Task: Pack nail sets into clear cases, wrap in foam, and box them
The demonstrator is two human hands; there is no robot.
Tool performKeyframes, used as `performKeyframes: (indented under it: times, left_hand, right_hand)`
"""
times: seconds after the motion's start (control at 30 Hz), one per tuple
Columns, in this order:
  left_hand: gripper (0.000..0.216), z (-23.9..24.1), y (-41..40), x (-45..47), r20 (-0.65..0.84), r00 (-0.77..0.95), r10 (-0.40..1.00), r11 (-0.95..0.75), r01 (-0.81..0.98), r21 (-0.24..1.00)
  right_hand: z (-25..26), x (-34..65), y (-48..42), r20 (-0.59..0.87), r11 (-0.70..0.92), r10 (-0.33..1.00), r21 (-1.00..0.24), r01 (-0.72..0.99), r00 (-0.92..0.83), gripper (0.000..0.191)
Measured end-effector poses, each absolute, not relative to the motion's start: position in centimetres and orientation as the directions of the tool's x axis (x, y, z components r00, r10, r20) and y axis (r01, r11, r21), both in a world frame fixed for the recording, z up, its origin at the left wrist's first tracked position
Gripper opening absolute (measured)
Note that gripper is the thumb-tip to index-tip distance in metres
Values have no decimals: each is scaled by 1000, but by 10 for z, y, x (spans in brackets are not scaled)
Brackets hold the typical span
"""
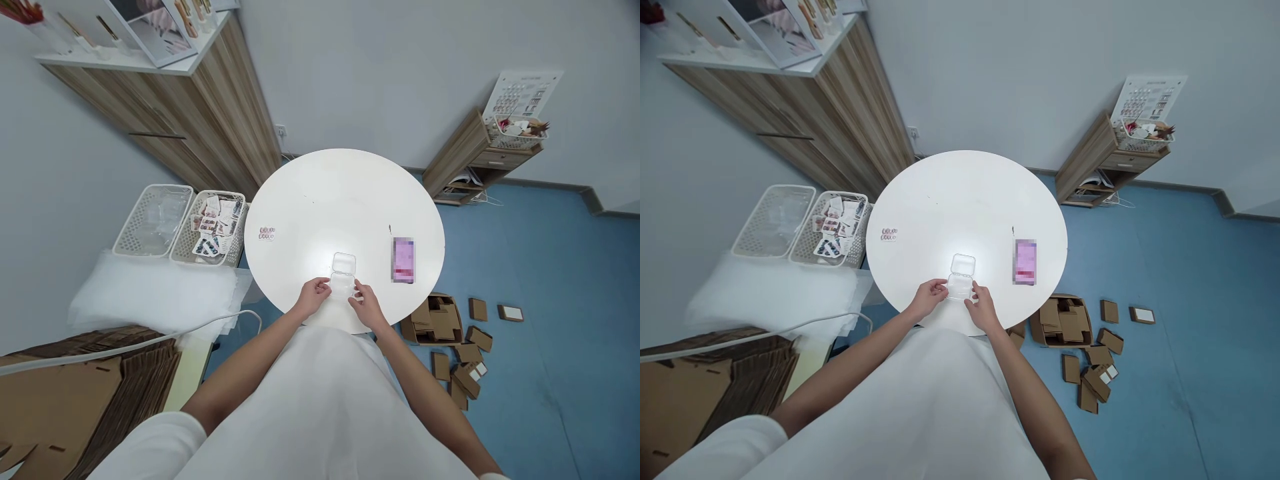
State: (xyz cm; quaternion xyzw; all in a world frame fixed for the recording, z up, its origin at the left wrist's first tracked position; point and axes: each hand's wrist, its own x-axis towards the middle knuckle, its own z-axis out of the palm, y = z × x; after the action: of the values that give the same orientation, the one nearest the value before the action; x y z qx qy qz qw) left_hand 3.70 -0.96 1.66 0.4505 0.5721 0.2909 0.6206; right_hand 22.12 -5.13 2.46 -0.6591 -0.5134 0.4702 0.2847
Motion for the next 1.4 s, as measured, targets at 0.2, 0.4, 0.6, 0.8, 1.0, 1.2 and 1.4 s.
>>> performKeyframes:
  times: [0.2, 0.4, 0.6, 0.8, 1.0, 1.2, 1.4]
  left_hand:
    - [27, -2, -5, 43, -454, 137, 880, 395, 319, 861]
    - [25, -22, -2, 49, -452, 107, 886, 383, 381, 841]
    - [31, -25, -2, 51, -460, 99, 883, 382, 418, 824]
    - [29, -13, -1, 58, -422, 137, 896, 275, 576, 770]
    - [17, -3, -3, 63, -423, 204, 883, 203, 647, 735]
    - [20, -2, -8, 65, -400, 171, 900, 215, 624, 751]
    - [19, -4, -10, 66, -394, 172, 903, 221, 600, 769]
  right_hand:
    - [2, 222, -41, -430, -386, 903, -793, 470, 16, 50]
    - [-8, 223, -36, -405, -354, 915, -793, 496, 5, 40]
    - [-13, 224, -32, -397, -343, 918, -797, 497, -2, 39]
    - [-19, 228, -29, -424, -358, 905, -783, 509, -15, 44]
    - [-27, 232, -31, -414, -334, 909, -804, 491, -59, 58]
    - [-26, 235, -31, -426, -338, 900, -814, 472, -90, 62]
    - [-23, 235, -30, -421, -338, 903, -821, 460, -89, 59]
